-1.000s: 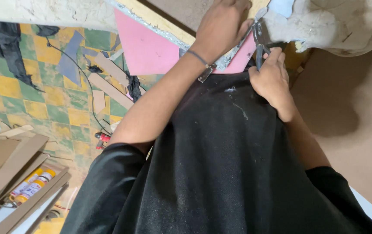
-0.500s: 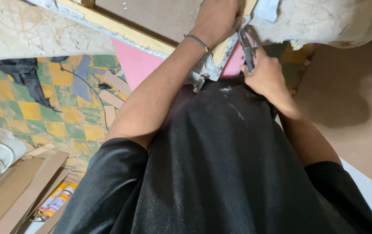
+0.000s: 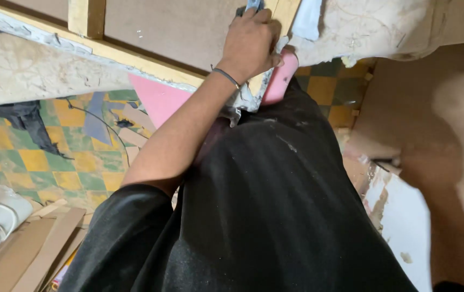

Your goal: Stripping fabric and staples from a wooden furniture frame using pliers

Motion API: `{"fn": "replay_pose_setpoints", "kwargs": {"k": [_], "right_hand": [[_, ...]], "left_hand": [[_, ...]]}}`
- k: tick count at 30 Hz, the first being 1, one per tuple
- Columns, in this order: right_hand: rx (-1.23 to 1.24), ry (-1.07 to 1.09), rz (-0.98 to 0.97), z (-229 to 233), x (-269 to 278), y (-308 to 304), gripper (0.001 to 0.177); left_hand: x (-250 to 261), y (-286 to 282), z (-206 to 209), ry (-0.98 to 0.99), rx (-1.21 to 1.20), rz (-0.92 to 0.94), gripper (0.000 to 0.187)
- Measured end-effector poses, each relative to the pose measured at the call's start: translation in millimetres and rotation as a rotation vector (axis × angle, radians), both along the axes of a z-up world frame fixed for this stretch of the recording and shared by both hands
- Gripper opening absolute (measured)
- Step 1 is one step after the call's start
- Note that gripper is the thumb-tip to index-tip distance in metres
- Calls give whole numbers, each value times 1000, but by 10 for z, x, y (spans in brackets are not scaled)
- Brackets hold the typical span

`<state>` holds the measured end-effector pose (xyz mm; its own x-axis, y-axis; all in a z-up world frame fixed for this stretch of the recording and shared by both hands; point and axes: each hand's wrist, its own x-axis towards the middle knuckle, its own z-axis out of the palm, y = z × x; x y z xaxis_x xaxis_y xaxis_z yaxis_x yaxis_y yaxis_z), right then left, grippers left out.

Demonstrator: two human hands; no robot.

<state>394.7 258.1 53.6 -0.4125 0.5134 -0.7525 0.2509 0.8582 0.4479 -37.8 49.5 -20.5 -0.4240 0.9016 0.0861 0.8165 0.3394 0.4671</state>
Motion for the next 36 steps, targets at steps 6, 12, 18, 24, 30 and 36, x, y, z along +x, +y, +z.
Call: {"fn": "replay_pose_setpoints", "kwargs": {"k": [6, 12, 18, 24, 30, 36], "right_hand": [[-407, -64, -529, -742, 206, -294, 42], [-380, -44, -535, -811, -90, 3, 64], [-618, 362, -469, -333, -990, 250, 39], [-699, 747, -234, -160, -2098, 150, 35], [-669, 779, 602, -637, -2794, 233, 66], [-683, 838, 1081, -542, -3364, 378, 44]], "left_hand": [[314, -12, -77, 118, -60, 144, 28], [504, 65, 45, 243, -21, 39, 29], [313, -203, 242, 148, 7, 268, 26], [494, -639, 548, 151, 124, 685, 21], [1216, -815, 325, 19, 56, 845, 24], [1742, -342, 567, -48, 53, 1164, 25]]}}
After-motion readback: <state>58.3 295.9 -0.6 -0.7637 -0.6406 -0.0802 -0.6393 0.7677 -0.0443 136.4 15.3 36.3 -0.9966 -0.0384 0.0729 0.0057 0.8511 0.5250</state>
